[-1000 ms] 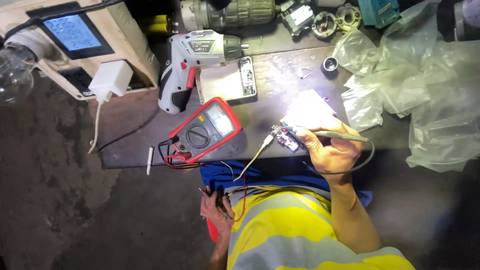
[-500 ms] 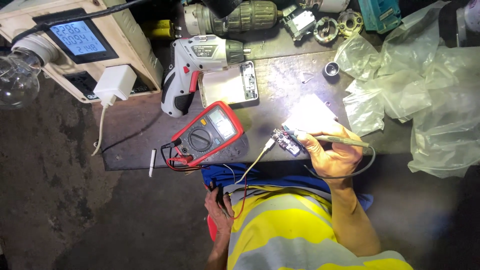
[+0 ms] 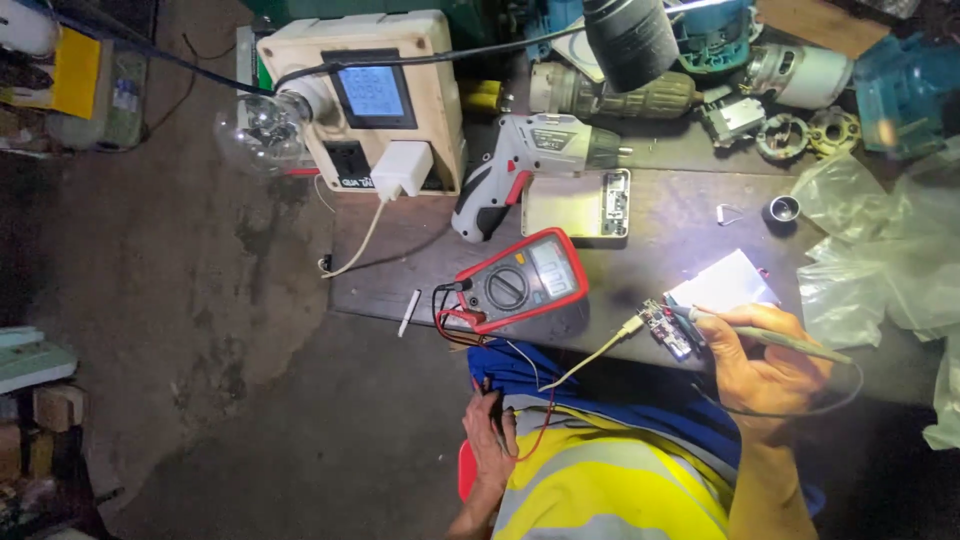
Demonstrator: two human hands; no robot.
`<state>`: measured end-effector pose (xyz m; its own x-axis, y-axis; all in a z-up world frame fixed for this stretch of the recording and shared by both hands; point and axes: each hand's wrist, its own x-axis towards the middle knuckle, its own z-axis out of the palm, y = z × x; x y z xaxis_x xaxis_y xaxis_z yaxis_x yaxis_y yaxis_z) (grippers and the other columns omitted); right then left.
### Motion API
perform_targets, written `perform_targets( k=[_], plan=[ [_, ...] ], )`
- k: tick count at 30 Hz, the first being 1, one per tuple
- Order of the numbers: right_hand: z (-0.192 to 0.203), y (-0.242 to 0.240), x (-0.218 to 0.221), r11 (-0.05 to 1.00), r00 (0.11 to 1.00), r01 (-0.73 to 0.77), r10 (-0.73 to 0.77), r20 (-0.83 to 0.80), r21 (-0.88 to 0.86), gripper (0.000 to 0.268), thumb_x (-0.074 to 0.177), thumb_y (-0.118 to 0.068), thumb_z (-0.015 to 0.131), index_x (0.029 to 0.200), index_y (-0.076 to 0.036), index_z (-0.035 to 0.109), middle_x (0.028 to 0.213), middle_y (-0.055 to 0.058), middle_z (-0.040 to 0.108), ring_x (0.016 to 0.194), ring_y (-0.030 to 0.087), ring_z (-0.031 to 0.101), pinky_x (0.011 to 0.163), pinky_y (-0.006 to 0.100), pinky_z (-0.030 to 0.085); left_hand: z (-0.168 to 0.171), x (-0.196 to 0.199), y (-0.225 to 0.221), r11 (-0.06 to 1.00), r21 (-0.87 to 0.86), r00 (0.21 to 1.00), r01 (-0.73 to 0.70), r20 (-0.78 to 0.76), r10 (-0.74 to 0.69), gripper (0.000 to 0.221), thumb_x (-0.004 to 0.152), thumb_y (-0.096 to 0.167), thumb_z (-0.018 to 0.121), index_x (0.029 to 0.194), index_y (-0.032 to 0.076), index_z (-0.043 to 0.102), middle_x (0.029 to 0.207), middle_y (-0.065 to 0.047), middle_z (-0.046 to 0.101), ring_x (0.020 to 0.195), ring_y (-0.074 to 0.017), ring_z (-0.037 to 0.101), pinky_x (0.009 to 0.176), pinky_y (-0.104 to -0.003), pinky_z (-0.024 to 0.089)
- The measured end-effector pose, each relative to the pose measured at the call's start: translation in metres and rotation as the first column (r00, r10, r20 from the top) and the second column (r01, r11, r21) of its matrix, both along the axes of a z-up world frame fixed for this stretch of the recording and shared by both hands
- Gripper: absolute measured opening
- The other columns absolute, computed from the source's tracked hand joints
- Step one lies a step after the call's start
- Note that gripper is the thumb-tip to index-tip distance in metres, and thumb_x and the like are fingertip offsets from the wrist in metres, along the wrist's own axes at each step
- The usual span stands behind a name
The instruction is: Using a multimeter to test electrical components on a circuit board for diagnostic purposes.
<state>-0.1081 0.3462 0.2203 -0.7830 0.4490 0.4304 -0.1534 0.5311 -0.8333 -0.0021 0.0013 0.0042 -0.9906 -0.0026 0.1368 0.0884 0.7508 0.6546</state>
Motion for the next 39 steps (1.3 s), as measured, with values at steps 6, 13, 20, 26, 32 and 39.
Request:
perform_targets(
  k=[6, 13, 20, 26, 32, 39],
  plan=[
    [-0.009, 0.002, 0.005, 0.997, 0.998, 0.053, -0.055, 0.034, 0.049, 0.017, 0.099, 0.002, 0.086, 0.099, 0.011, 0.071, 0.096, 0.016, 0.072, 0.086, 0.028, 0.07, 0.089, 0.037, 0.056, 0.0, -0.001, -0.002, 1.0, 0.008, 0.999, -0.003, 0.051, 0.003, 0.036, 0.101, 0.025, 0.054, 0.134, 0.013, 0.058, 0.137, -0.017, 0.059, 0.125, -0.0335, 0.056, 0.1, -0.045, 0.041],
    [0.0, 0.001, 0.003, 0.993, 0.999, 0.04, -0.044, 0.032, 0.107, 0.016, 0.1, 0.001, 0.086, 0.101, 0.009, 0.072, 0.096, 0.013, 0.073, 0.085, 0.027, 0.07, 0.086, 0.035, 0.055, -0.006, -0.001, -0.005, 1.0, 0.014, 0.999, 0.014, 0.046, -0.014, 0.036, 0.101, 0.026, 0.053, 0.134, 0.012, 0.057, 0.133, -0.017, 0.06, 0.126, -0.0343, 0.054, 0.097, -0.045, 0.04],
    [-0.013, 0.003, 0.005, 0.998, 0.999, 0.034, -0.036, 0.029, 0.045, 0.017, 0.1, 0.003, 0.084, 0.102, 0.012, 0.07, 0.098, 0.017, 0.071, 0.087, 0.028, 0.07, 0.083, 0.035, 0.056, 0.002, 0.0, -0.006, 0.999, 0.032, 0.999, 0.021, 0.049, -0.023, 0.034, 0.102, 0.025, 0.053, 0.133, 0.012, 0.057, 0.134, -0.015, 0.06, 0.125, -0.032, 0.055, 0.1, -0.045, 0.04],
    [-0.017, 0.01, 0.008, 0.973, 0.983, 0.132, -0.152, 0.099, 0.187, 0.019, 0.094, -0.005, 0.091, 0.087, 0.001, 0.074, 0.088, 0.012, 0.073, 0.079, 0.025, 0.069, 0.079, 0.036, 0.053, 0.027, -0.002, -0.007, 0.937, 0.312, 0.986, -0.159, 0.101, 0.134, 0.041, 0.106, 0.028, 0.049, 0.134, 0.0, 0.057, 0.142, -0.022, 0.056, 0.139, -0.0319, 0.051, 0.117, -0.042, 0.039],
    [-0.017, 0.01, 0.003, 0.996, 0.996, 0.076, -0.078, 0.042, 0.042, 0.018, 0.09, -0.009, 0.089, 0.095, 0.001, 0.075, 0.093, 0.011, 0.074, 0.082, 0.023, 0.072, 0.08, 0.034, 0.059, 0.126, -0.048, 0.001, 0.914, 0.382, 0.962, -0.136, -0.172, 0.214, 0.05, 0.114, 0.024, 0.041, 0.154, -0.004, 0.034, 0.141, -0.029, 0.056, 0.093, -0.0311, 0.073, 0.084, -0.039, 0.063],
    [-0.009, 0.01, 0.001, 0.996, 0.997, 0.057, -0.06, 0.056, 0.066, 0.016, 0.091, -0.009, 0.088, 0.093, -0.001, 0.074, 0.092, 0.009, 0.075, 0.082, 0.022, 0.073, 0.08, 0.033, 0.059, 0.195, -0.077, 0.045, 0.888, 0.424, 0.88, 0.178, -0.473, 0.049, 0.059, 0.111, 0.043, 0.044, 0.155, 0.005, 0.035, 0.142, -0.025, 0.056, 0.104, -0.0349, 0.074, 0.09, -0.043, 0.069]
  ],
)
